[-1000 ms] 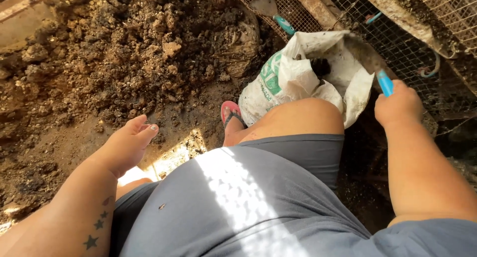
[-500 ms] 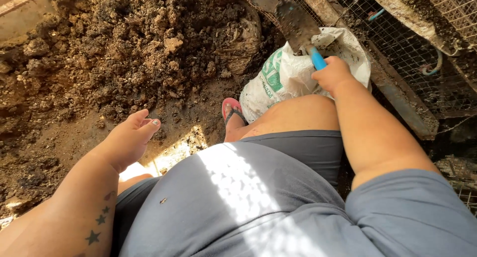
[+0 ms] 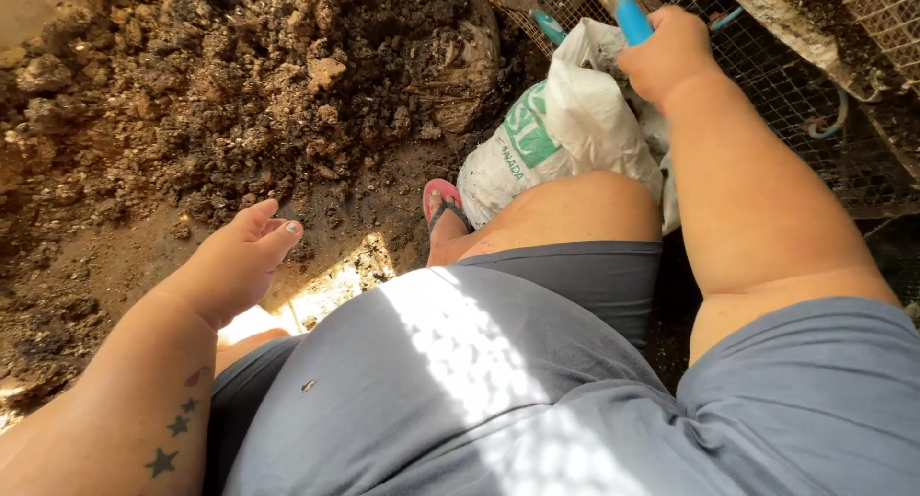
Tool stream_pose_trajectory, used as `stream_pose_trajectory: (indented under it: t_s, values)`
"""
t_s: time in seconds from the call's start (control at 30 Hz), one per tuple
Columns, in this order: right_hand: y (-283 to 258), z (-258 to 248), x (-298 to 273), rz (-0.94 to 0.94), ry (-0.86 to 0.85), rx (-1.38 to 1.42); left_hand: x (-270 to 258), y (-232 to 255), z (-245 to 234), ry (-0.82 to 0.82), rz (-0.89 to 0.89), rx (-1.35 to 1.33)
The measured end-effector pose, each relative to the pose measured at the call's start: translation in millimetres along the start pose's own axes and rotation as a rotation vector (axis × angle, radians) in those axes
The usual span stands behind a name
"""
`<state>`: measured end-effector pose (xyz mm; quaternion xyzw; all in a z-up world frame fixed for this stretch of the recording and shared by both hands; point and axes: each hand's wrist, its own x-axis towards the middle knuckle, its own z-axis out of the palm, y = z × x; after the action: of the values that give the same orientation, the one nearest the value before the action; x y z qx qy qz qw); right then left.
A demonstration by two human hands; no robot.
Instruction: The person scoops soil from a pile inside a wire-mesh enclosure using a small hand trowel and transfers it into a white sack. The person repeats this action multiple times while sitting on the ground.
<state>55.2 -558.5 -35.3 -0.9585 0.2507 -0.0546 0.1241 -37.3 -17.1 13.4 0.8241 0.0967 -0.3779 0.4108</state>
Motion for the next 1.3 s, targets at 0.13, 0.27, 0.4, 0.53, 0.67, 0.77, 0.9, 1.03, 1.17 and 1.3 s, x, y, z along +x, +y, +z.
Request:
stream_pose_trajectory:
  t_s: [0.13, 0.27, 0.4, 0.53, 0.67, 0.77, 0.9, 1.03, 1.17, 1.3]
  values:
    - [-43, 24, -13, -0.013, -0.056, 0.195, 12, -12, 1, 0.02, -0.011, -0.077]
    - [-110, 66, -71, 0.034, -0.334, 0.565, 24, -26, -1, 0.025, 0.01, -0.113]
    - [-167, 109, -129, 0.213, -0.645, 0.911, 43, -43, 2, 0.039, 0.008, -0.162]
    - [-167, 176, -152, 0.302, -0.765, 0.878, 71, -63, 3, 0.057, -0.026, -0.116]
    - [-153, 206, -150, 0.244, -0.791, 0.645, 68, -63, -4, 0.048, -0.075, 0.008]
    - [-153, 216, -140, 0.238, -0.799, 0.601, 93, -81, 0, 0.057, -0.088, 0.063]
    - [-153, 224, -135, 0.224, -0.815, 0.558, 81, -69, -2, 0.073, -0.059, 0.094]
    - [-159, 208, -138, 0.173, -0.822, 0.527, 61, -64, -17, 0.183, -0.098, 0.061]
    - [-158, 210, -138, 0.138, -0.833, 0.504, -9, -55, -54, 0.489, -0.028, -0.269]
    - [-158, 200, -139, 0.211, -0.87, 0.618, -56, -127, -79, 0.979, 0.006, -0.162]
